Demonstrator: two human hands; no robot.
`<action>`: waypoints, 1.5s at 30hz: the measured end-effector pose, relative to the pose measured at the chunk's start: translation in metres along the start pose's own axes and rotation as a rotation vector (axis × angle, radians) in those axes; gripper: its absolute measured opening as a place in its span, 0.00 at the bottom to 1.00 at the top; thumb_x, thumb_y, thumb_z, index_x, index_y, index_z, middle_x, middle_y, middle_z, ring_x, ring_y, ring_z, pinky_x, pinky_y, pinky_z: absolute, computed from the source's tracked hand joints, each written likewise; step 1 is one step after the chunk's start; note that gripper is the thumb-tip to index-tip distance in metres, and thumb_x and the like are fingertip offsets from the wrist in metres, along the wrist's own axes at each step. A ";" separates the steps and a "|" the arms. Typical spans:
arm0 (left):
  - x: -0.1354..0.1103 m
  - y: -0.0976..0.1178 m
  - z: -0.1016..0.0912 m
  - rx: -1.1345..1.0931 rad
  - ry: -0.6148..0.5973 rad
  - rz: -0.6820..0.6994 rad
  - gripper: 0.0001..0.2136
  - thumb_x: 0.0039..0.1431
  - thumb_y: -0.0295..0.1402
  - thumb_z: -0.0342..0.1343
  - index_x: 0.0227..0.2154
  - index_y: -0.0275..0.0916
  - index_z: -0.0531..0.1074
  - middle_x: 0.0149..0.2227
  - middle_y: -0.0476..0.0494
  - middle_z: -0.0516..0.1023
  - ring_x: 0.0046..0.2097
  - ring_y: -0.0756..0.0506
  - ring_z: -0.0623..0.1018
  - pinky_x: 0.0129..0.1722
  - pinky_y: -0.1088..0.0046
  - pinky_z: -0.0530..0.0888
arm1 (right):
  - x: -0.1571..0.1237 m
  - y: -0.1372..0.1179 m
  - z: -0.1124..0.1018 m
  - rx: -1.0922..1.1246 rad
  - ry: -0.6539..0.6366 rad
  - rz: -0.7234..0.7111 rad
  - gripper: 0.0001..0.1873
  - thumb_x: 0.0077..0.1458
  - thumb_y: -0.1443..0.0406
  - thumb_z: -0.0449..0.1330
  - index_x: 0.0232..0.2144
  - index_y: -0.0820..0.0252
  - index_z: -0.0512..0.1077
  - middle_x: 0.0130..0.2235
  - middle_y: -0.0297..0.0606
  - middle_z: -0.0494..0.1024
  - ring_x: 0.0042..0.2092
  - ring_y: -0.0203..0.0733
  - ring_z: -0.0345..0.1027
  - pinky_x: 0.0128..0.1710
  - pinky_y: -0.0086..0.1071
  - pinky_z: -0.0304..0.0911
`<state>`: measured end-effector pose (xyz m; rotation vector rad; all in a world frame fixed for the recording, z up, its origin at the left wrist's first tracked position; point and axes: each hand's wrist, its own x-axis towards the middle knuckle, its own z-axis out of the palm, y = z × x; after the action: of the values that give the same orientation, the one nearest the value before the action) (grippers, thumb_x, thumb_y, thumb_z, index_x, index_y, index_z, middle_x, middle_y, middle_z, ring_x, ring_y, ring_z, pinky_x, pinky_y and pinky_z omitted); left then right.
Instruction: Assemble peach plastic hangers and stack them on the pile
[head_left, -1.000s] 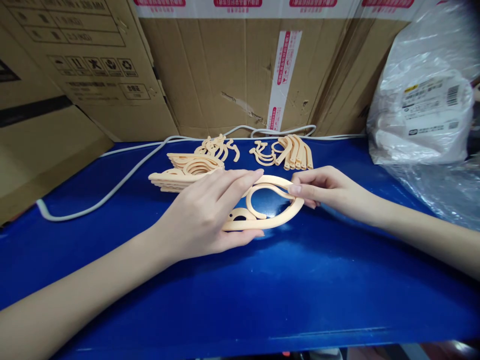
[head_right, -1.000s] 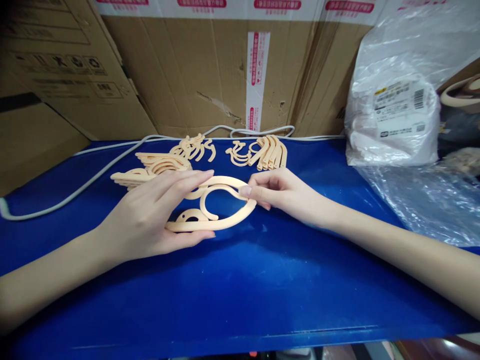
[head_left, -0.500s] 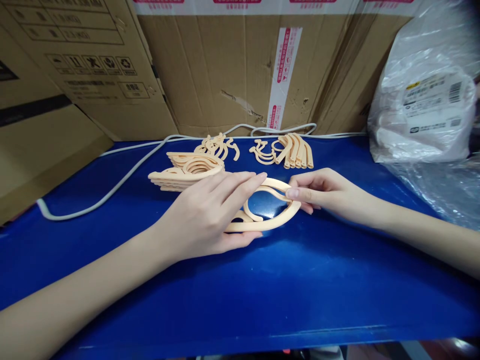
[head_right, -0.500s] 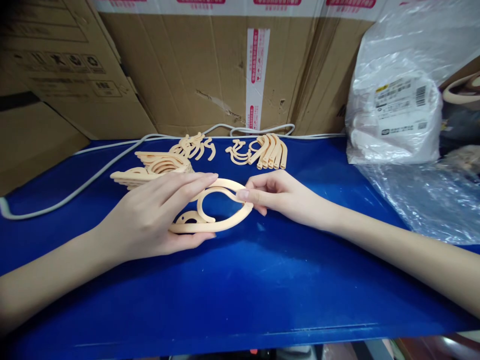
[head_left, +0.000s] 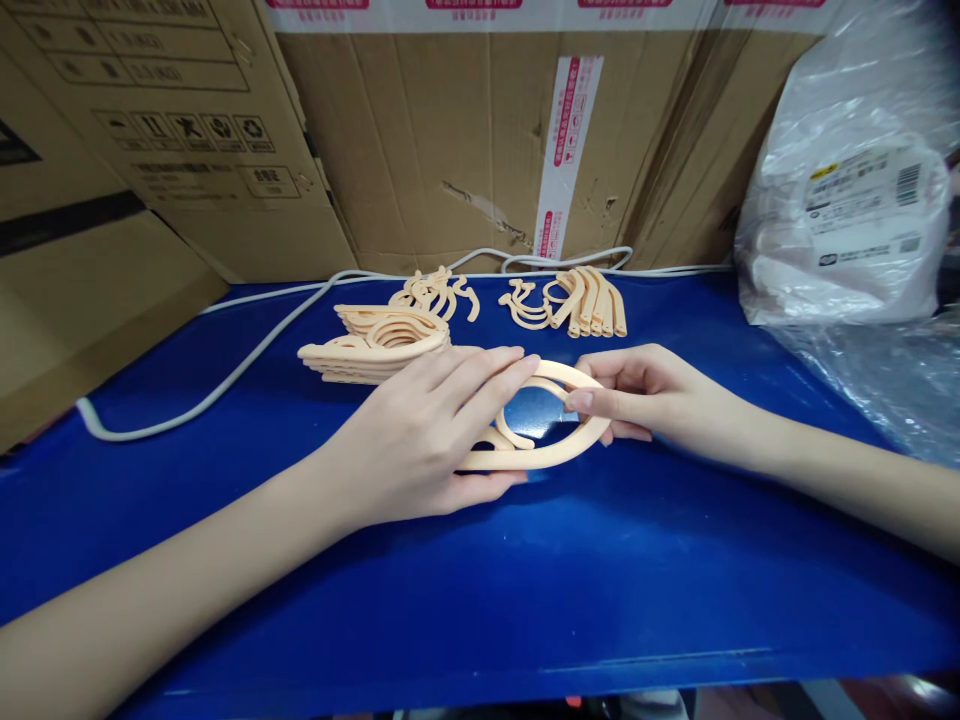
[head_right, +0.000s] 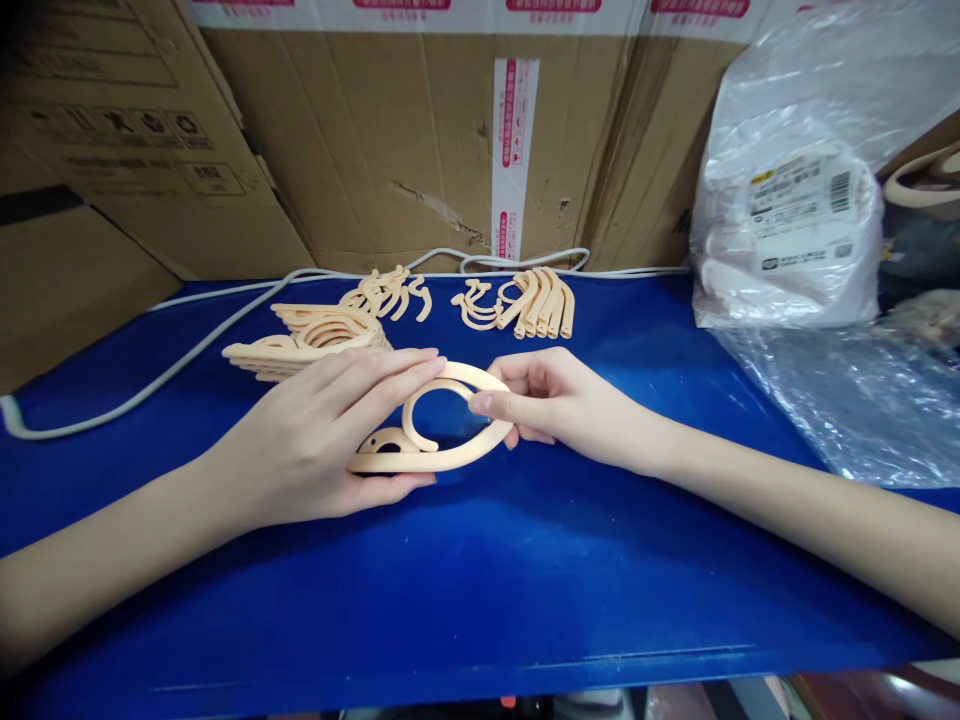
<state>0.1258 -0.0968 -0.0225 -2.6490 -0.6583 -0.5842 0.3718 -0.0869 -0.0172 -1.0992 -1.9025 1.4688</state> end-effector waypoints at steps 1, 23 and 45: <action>0.000 0.000 0.000 0.010 -0.015 -0.001 0.26 0.60 0.36 0.55 0.58 0.29 0.62 0.57 0.30 0.71 0.57 0.36 0.72 0.57 0.57 0.70 | 0.000 0.000 0.000 0.003 0.003 -0.004 0.15 0.54 0.58 0.64 0.25 0.61 0.68 0.21 0.29 0.71 0.20 0.27 0.54 0.18 0.26 0.45; -0.003 -0.006 0.003 -0.014 0.022 0.010 0.28 0.62 0.42 0.55 0.58 0.26 0.61 0.59 0.28 0.69 0.58 0.36 0.72 0.57 0.55 0.70 | 0.003 0.000 0.000 0.043 0.010 -0.004 0.15 0.53 0.58 0.65 0.24 0.61 0.67 0.20 0.29 0.72 0.19 0.26 0.54 0.17 0.26 0.45; -0.021 -0.105 -0.052 -0.285 -0.222 -0.623 0.35 0.57 0.50 0.56 0.64 0.40 0.57 0.58 0.44 0.71 0.55 0.41 0.72 0.57 0.57 0.68 | 0.012 0.030 -0.013 -1.016 -0.016 -0.550 0.15 0.64 0.59 0.53 0.49 0.58 0.71 0.55 0.45 0.70 0.53 0.47 0.64 0.53 0.44 0.59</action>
<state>0.0400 -0.0386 0.0366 -2.7699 -1.6037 -0.5765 0.3842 -0.0666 -0.0425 -0.7791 -2.7311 0.1588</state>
